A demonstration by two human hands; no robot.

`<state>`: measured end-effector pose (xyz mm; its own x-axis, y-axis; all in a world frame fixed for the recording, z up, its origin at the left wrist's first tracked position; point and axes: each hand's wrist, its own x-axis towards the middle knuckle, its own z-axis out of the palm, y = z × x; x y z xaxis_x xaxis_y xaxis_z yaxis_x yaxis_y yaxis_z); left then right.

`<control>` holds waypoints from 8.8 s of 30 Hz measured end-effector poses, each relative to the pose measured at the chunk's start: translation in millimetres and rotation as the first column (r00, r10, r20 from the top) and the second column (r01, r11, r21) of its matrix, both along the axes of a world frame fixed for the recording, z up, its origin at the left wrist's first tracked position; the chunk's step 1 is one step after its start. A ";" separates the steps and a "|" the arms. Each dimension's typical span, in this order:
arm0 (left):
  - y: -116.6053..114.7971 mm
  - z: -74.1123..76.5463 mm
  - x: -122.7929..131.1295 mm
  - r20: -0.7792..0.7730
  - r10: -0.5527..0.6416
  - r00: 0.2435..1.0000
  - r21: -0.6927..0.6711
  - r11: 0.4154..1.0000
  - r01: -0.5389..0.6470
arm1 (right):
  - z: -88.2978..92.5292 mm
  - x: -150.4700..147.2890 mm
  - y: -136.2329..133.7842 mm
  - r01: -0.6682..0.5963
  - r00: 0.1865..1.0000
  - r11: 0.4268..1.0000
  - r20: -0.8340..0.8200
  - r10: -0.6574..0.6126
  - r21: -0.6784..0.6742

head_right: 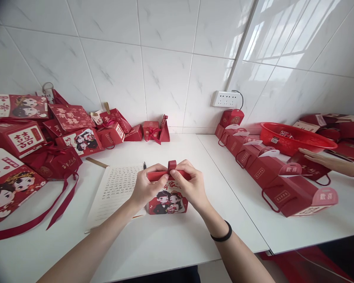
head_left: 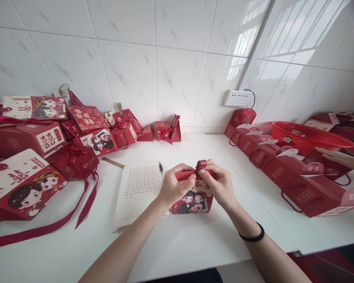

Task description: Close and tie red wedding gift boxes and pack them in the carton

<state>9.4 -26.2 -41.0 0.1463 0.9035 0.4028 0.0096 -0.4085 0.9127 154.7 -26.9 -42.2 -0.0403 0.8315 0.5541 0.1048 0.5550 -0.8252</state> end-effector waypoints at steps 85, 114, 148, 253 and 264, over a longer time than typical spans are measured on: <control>-78.4 28.1 -4.1 -0.279 0.239 0.930 0.064 0.971 -0.231 | 35.2 -17.4 -57.2 0.126 0.964 0.984 0.220 -0.152 0.129; -72.3 21.2 -5.0 -0.465 0.294 0.835 0.182 0.955 -0.235 | 17.7 -39.5 -53.8 0.471 0.864 0.876 0.144 -0.482 0.102; -77.9 8.6 1.8 -0.371 0.391 0.842 0.237 0.917 -0.321 | 9.0 -43.9 -55.6 0.505 0.862 0.857 -0.004 -0.507 0.107; -254.7 56.2 -109.3 -0.309 0.394 0.866 -0.203 0.862 -0.465 | 11.6 -59.0 -158.6 -0.569 0.805 0.778 0.014 0.593 -0.265; -332.0 49.7 -111.0 -0.285 0.562 0.777 -0.202 0.757 -0.621 | 6.7 -89.1 -196.2 -0.660 0.750 0.747 -0.001 0.662 -0.077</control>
